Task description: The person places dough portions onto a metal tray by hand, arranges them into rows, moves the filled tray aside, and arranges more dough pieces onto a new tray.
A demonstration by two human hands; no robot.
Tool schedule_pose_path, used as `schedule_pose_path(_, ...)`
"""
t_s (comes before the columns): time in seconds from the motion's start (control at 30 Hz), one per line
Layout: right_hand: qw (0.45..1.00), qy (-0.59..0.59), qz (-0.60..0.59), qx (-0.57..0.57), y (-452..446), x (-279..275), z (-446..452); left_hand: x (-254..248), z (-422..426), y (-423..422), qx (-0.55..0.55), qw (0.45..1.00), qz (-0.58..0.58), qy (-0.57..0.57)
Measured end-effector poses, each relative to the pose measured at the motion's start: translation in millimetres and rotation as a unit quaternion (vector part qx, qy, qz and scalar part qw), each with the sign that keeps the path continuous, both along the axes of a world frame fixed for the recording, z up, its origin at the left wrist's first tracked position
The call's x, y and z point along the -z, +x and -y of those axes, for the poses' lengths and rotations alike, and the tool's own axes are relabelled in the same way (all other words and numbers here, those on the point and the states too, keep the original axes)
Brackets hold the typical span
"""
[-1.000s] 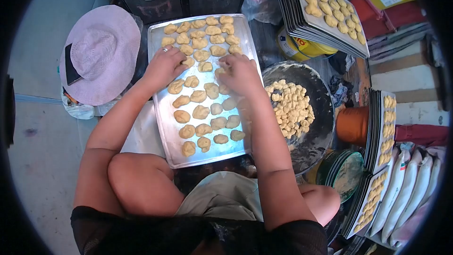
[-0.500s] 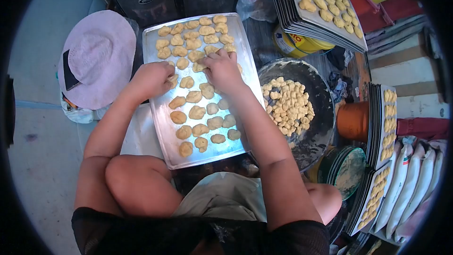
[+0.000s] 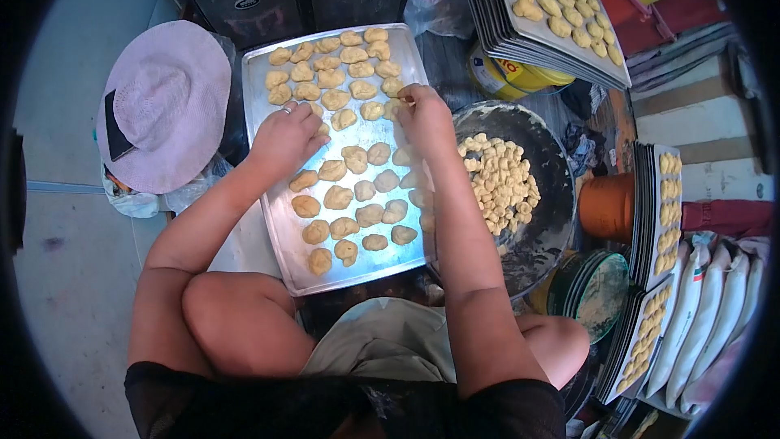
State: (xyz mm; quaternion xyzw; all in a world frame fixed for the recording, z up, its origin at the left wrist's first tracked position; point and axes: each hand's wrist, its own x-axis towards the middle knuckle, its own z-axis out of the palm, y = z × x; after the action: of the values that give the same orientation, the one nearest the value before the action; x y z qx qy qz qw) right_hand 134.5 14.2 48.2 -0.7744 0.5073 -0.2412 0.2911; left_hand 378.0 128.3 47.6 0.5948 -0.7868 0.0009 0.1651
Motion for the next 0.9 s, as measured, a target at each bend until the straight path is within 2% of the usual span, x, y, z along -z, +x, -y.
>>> schedule_pose_path(0.13,0.999,-0.044,0.001,0.009,-5,-4,-2,-17,-5,-3,0.052,0.997,-0.010,0.053)
schedule_pose_path(0.23,0.987,0.145,0.061,-0.038,-14,-21,-20,-31,-13,-5,0.121,0.969,-0.042,0.212)
schedule_pose_path(0.33,0.971,-0.020,-0.036,-0.234,-9,-16,-41,-31,-16,-7,0.109,0.954,0.000,0.281)
schedule_pose_path(0.37,0.975,-0.032,-0.069,-0.208,-4,-13,-43,-28,-15,-7,0.096,0.958,0.009,0.269)
schedule_pose_path(0.47,0.990,-0.079,-0.024,-0.118,3,-1,-37,-23,-12,-5,0.068,0.968,0.033,0.239)
schedule_pose_path(0.53,0.991,-0.086,-0.026,-0.097,4,-9,-40,-25,-12,-6,0.062,0.969,0.045,0.233)
schedule_pose_path(0.6,0.988,-0.132,-0.030,-0.080,4,-22,-50,-26,-17,-11,0.061,0.983,-0.009,0.173)
schedule_pose_path(0.7,0.960,-0.103,-0.126,-0.226,11,-33,-67,-19,-18,-13,0.081,0.986,-0.021,0.143)
schedule_pose_path(0.77,0.961,-0.133,-0.111,-0.216,16,-12,-63,-11,-16,-15,0.074,0.987,-0.008,0.144)
schedule_pose_path(0.9,0.968,-0.181,-0.058,-0.165,19,-9,-60,-18,-16,-13,0.027,0.989,-0.008,0.145)
